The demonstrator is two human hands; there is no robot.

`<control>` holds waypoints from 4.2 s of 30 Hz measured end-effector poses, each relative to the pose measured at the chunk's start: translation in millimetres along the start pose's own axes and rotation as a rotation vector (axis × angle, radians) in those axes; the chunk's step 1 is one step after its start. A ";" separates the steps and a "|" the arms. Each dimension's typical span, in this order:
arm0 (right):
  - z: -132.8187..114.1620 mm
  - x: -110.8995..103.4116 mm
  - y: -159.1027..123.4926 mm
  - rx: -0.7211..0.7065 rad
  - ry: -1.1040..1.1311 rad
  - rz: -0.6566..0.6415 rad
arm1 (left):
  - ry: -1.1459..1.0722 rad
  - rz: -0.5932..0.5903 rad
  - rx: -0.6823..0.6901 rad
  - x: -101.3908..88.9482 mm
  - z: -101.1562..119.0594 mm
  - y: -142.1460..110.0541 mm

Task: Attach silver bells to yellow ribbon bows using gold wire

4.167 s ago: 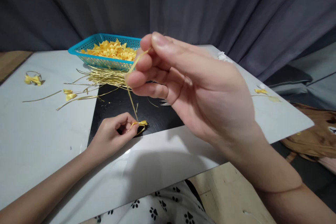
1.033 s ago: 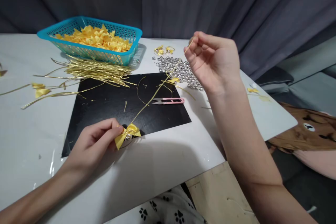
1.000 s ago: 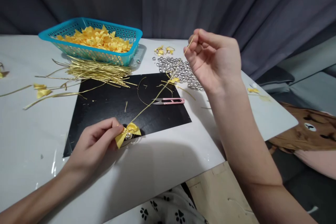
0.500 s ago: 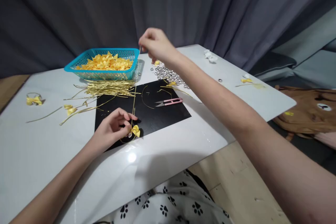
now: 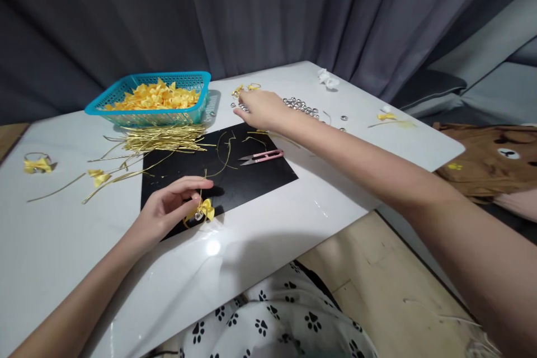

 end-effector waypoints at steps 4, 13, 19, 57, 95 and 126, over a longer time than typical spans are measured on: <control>17.6 -2.5 -58.6 -0.308 -0.103 -0.234 | 0.020 0.018 -0.001 -2.9 -1.3 0.5; 45.0 9.7 -98.3 -0.360 -0.129 -0.202 | -0.041 -0.012 0.032 -4.4 -5.6 -3.1; 33.8 9.5 -103.6 -0.124 0.231 -0.254 | -0.038 -0.070 0.072 -3.5 -6.2 -3.6; -28.2 36.8 -132.8 0.454 1.008 -1.544 | -0.025 -0.088 -0.043 3.2 -10.3 -3.0; -23.9 45.9 -135.7 0.452 1.016 -1.637 | -0.067 -0.093 -0.110 3.5 -11.5 -0.1; -25.6 49.3 -139.5 0.466 1.039 -1.657 | -0.039 -0.118 -0.125 2.2 -12.9 -0.1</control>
Point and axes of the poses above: each hand's wrist, its own y-axis towards the middle knuckle, its own x-axis out of the palm, z = x × y, the point moved 3 cm from there along y, towards the middle knuckle, and after that the axes turned 14 degrees about x, right-handed, at the moved point
